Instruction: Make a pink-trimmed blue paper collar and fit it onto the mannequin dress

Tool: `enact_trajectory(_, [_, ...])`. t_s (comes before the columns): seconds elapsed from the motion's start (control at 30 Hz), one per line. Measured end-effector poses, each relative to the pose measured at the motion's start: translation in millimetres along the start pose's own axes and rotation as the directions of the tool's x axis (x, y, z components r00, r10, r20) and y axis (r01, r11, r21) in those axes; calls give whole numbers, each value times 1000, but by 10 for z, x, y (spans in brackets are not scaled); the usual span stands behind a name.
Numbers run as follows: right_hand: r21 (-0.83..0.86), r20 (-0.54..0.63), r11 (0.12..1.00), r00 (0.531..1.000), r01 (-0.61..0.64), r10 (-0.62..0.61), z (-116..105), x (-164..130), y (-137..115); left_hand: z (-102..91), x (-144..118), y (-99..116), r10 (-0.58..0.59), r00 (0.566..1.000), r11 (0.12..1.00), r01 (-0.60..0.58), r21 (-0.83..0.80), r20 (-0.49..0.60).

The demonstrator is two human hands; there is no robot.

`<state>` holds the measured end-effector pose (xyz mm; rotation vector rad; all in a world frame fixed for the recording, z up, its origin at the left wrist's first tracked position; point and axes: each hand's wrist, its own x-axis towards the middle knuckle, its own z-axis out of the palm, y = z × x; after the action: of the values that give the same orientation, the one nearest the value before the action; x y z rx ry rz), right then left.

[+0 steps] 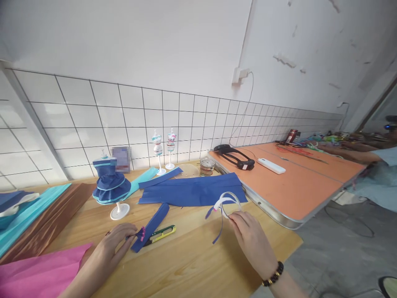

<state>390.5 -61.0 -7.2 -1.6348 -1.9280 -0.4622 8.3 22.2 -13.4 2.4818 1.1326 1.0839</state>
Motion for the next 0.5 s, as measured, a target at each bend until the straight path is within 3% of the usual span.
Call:
enact_trajectory(0.13, [298,27,937,983,-181,181,-100,114,-434,-23,2,97,-177,982,966,186,-180,68])
enact_trajectory(0.23, [435,95,882,983,-184,158,-88,196,-734,-50,37,174,-355,922,835,386,-391,152])
enact_trajectory(0.3, [463,113,877,990,-128,85,-27,235,-892,-63,51,202,-440,874,661,470,-585,205])
enact_trajectory(0.4, [455,114,890,993,-21,-35,111,275,-1086,-95,42,229,-454,832,253,464,-849,320])
enact_trajectory(0.5, [395,47,905,981,154,-188,232,318,-1254,-152,16,267,-381,825,-66,427,-902,418])
